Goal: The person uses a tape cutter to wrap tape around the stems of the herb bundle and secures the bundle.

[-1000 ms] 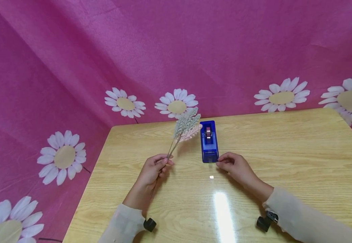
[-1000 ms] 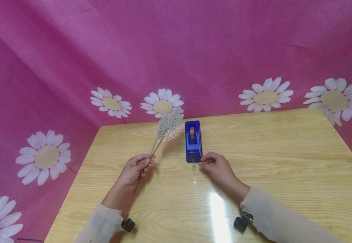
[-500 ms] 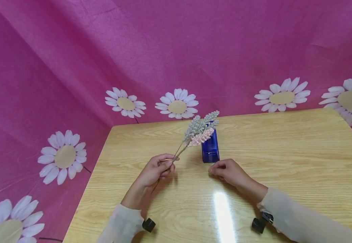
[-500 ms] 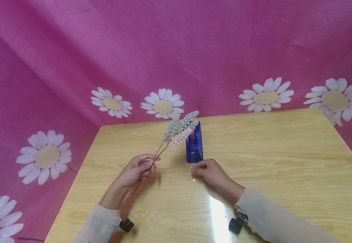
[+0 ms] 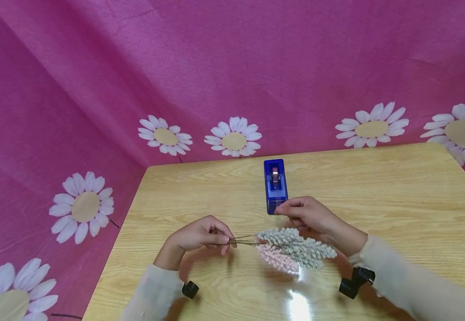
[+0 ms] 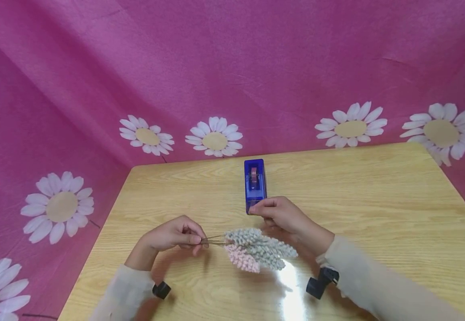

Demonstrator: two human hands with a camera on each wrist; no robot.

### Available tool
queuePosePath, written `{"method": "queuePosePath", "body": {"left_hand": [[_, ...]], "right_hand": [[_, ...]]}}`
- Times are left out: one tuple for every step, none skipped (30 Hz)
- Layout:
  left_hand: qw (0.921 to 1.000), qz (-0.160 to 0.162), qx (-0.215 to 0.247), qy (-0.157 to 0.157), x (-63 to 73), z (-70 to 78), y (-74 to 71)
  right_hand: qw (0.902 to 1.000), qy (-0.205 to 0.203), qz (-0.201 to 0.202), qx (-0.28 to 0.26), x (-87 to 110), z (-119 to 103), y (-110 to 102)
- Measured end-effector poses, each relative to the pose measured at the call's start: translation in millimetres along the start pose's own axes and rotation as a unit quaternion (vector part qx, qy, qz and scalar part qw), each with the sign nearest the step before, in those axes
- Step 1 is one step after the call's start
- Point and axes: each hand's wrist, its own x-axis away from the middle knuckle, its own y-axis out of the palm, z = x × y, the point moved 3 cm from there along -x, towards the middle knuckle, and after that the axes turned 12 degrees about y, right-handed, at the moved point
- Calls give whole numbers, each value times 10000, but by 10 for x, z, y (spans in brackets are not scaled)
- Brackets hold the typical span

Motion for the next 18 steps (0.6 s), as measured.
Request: {"method": "queuePosePath", "body": {"left_hand": [[9997,-48,-204,-130,-15,2,-3],[9987,-78,-445,-253,-35,1,-7],[9966,-80,-711,-404,-58,-4,-11],[9937,-72,-968,-559,-88,-8,-14],[9902,-69,-1210,-693,-122,-13,-13],[9869,-76,-1406,-792,-159,-14,-10],[9838,-78,-1565,-872,-196,-15,-5],[9804,-74,-1736,-929,-236,-15,1],[9776,-66,-1868,-968,-275,-14,10],[9753,-52,-1972,-991,-314,-12,19],[9733,-32,-2065,-997,-350,-11,28],[9715,0,-2136,-1024,-384,-10,36],[9696,37,-2208,-1051,-415,-12,44],[9680,82,-2272,-1067,-446,-19,49],[9659,126,-2348,-1087,-477,-19,58],[9638,175,-2418,-1113,-506,-20,67],[9619,222,-2480,-1131,-534,-21,76],[9603,271,-2532,-1142,-562,-20,85]], "right_hand": [[9998,151,148,48,-12,-6,17],[9992,232,314,2,-16,-14,57],[9987,228,404,-204,-14,-25,73],[9988,186,365,-253,-11,-48,74],[9986,214,291,-388,3,-84,78],[9981,221,222,-532,11,-108,79],[9973,332,133,-637,19,-134,73],[9966,359,23,-746,24,-151,69],[9955,391,-83,-860,30,-163,64],[9944,446,-150,-951,38,-177,67],[9930,498,-191,-1057,42,-182,67],[9915,546,-233,-1158,45,-183,68],[9903,590,-248,-1237,48,-182,71],[9887,640,-273,-1324,51,-180,77],[9872,685,-289,-1410,54,-173,82],[9855,747,-311,-1493,58,-165,91],[9841,803,-330,-1551,63,-158,101],[9836,829,-357,-1561,70,-150,111]]}}
